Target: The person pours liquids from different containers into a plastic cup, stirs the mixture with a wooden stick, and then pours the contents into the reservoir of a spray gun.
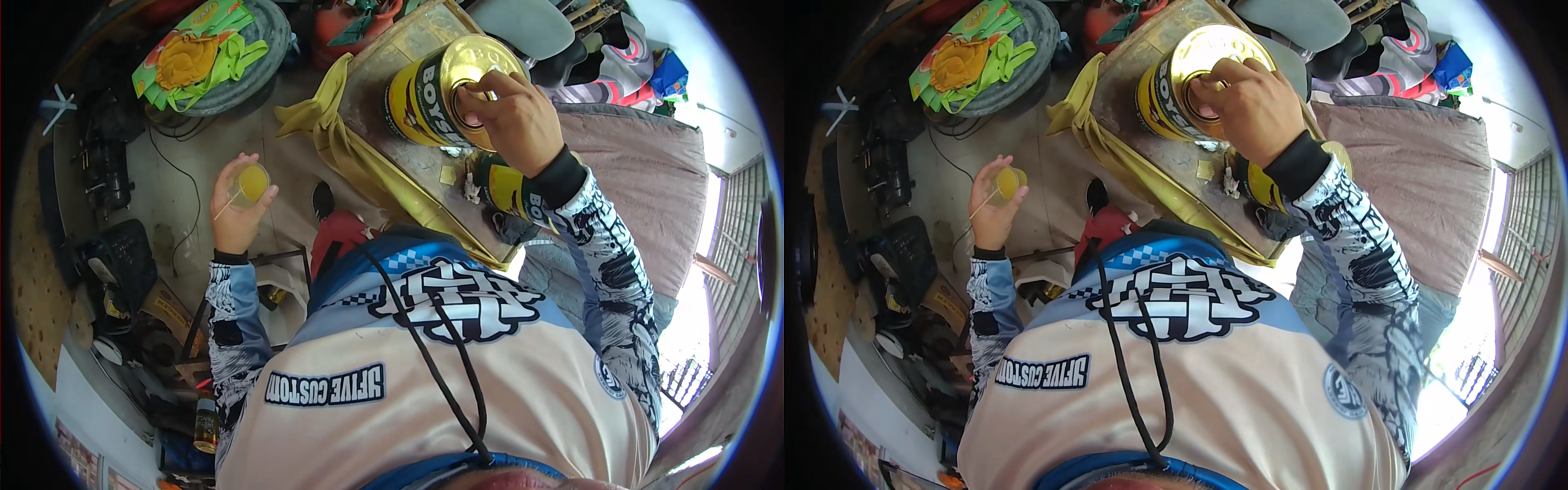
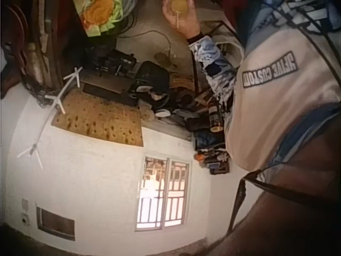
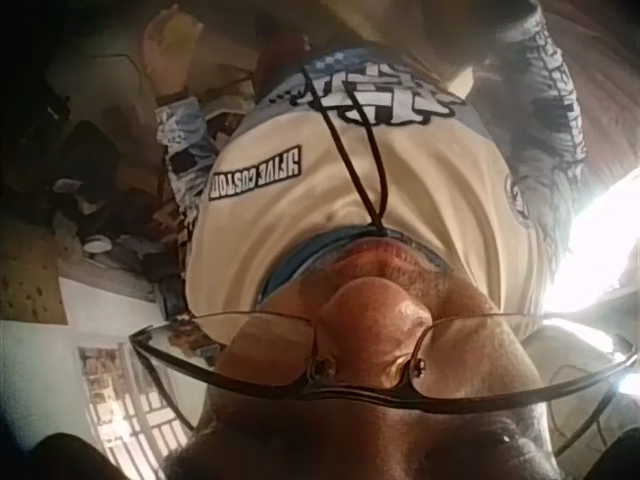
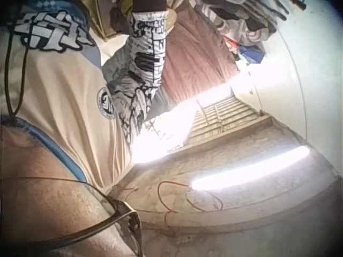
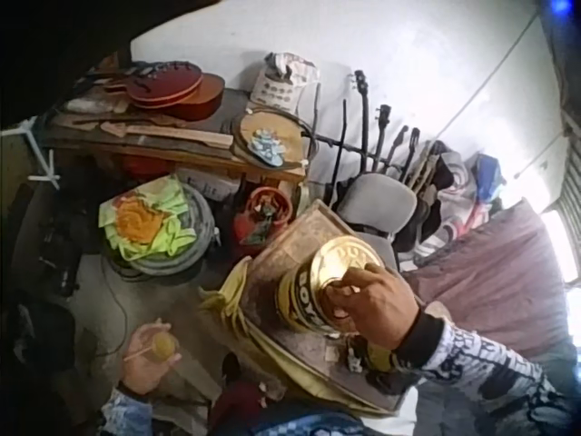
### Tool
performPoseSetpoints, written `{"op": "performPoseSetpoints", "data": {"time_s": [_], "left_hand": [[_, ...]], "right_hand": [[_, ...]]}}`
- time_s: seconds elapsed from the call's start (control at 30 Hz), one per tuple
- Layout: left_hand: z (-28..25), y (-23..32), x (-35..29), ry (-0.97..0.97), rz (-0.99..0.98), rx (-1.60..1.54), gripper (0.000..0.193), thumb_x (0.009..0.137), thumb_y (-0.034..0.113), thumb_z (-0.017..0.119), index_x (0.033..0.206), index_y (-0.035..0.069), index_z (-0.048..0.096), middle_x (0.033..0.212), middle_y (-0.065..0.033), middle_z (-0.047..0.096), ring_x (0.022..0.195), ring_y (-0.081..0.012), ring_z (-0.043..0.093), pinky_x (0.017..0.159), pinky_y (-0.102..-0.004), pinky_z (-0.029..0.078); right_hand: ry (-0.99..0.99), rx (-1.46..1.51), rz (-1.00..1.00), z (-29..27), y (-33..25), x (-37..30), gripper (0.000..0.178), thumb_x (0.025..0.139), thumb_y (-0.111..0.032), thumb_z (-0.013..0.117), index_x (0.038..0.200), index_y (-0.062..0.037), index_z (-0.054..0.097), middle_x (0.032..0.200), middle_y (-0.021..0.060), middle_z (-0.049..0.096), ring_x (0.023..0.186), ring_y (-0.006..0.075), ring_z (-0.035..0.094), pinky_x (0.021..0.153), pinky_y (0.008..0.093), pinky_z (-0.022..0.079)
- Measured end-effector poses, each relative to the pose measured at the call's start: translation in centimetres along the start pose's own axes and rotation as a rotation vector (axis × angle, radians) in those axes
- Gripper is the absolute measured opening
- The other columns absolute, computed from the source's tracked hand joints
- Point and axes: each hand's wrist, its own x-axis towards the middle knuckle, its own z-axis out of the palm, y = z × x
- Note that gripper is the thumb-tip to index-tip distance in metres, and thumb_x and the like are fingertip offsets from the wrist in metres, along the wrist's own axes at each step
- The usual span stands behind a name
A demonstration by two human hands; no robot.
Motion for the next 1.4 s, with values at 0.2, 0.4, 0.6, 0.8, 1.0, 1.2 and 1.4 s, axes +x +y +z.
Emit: {"op": "performPoseSetpoints", "data": {"time_s": [0.2, 0.4, 0.6, 0.8, 1.0, 1.2, 1.4], "left_hand": [[-0.8, 0.7, -0.7, -0.034, 0.064, 0.016, 0.06, 0.078, 0.005, 0.083, 0.13, 0.002, 0.053, 0.132, -0.0132, 0.065, 0.139, -0.0262, 0.049, 0.113, -0.0379, 0.039], [0.9, 3.0, -2.4, -0.105, 0.085, 0.055, 0.06, 0.08, 0.004, 0.081, 0.132, 0.002, 0.051, 0.135, -0.0172, 0.061, 0.141, -0.0279, 0.045, 0.114, -0.0385, 0.037], [4.3, 6.0, -4.8, -0.176, 0.095, 0.089, 0.061, 0.079, 0.003, 0.081, 0.132, 0.002, 0.05, 0.135, -0.0168, 0.061, 0.141, -0.0288, 0.045, 0.115, -0.0384, 0.036], [11.6, 12.6, -10.5, -0.21, 0.156, 0.01, 0.06, 0.076, 0.007, 0.085, 0.128, 0.003, 0.055, 0.129, -0.0121, 0.066, 0.136, -0.0283, 0.052, 0.111, -0.0384, 0.041], [21.1, 20.7, -17.5, -0.258, 0.235, 0.046, 0.061, 0.075, 0.01, 0.087, 0.128, 0.004, 0.056, 0.128, -0.0115, 0.067, 0.133, -0.0283, 0.054, 0.109, -0.0385, 0.042], [34.9, 27.2, -28.5, -0.317, 0.253, 0.114, 0.064, 0.075, 0.008, 0.087, 0.13, 0.003, 0.053, 0.129, -0.0147, 0.065, 0.124, -0.0235, 0.059, 0.108, -0.036, 0.044], [54.8, 30.4, -39.8, -0.383, 0.331, 0.086, 0.063, 0.073, 0.015, 0.09, 0.127, 0.004, 0.058, 0.121, -0.0096, 0.069, 0.112, -0.0191, 0.065, 0.098, -0.0335, 0.05]], "right_hand": [[-0.042, 0.082, -0.014, -0.9, 0.4, -0.2, 0.025, 0.085, -0.016, 0.071, 0.109, -0.0193, 0.078, 0.101, 0.0017, 0.069, 0.089, 0.0271, 0.063, 0.081, 0.0388, 0.05], [-0.019, 0.035, -0.081, -2.1, 2.5, -1.8, 0.027, 0.084, -0.016, 0.07, 0.11, -0.02, 0.077, 0.105, -0.002, 0.069, 0.096, 0.0233, 0.059, 0.086, 0.038, 0.048], [0.046, -0.087, -0.127, -1.4, 2.7, -4.8, 0.012, 0.087, -0.022, 0.065, 0.09, -0.0179, 0.076, 0.096, -0.003, 0.063, 0.095, 0.023, 0.061, 0.081, 0.0382, 0.049], [0.082, -0.091, -0.194, -5.2, 5.1, -11.3, 0.02, 0.089, -0.017, 0.065, 0.107, -0.0188, 0.075, 0.107, 0.0018, 0.066, 0.102, 0.0259, 0.06, 0.087, 0.0385, 0.05], [0.475, 0.082, -0.012, -12.7, 7.0, -25.2, 0.021, 0.076, -0.011, 0.069, 0.095, -0.0073, 0.076, 0.107, 0.0051, 0.071, 0.102, 0.0231, 0.058, 0.09, 0.0395, 0.044], [0.545, 0.197, 0.291, -11.8, 5.8, -53.0, 0.028, 0.078, -0.002, 0.076, 0.106, -0.008, 0.074, 0.105, 0.0089, 0.069, 0.099, 0.029, 0.062, 0.085, 0.0387, 0.05], [0.577, 0.502, 0.636, -4.4, 6.7, -82.0, 0.016, 0.081, -0.011, 0.079, 0.095, -0.007, 0.076, 0.094, 0.0085, 0.066, 0.088, 0.0289, 0.06, 0.077, 0.0387, 0.049]]}}
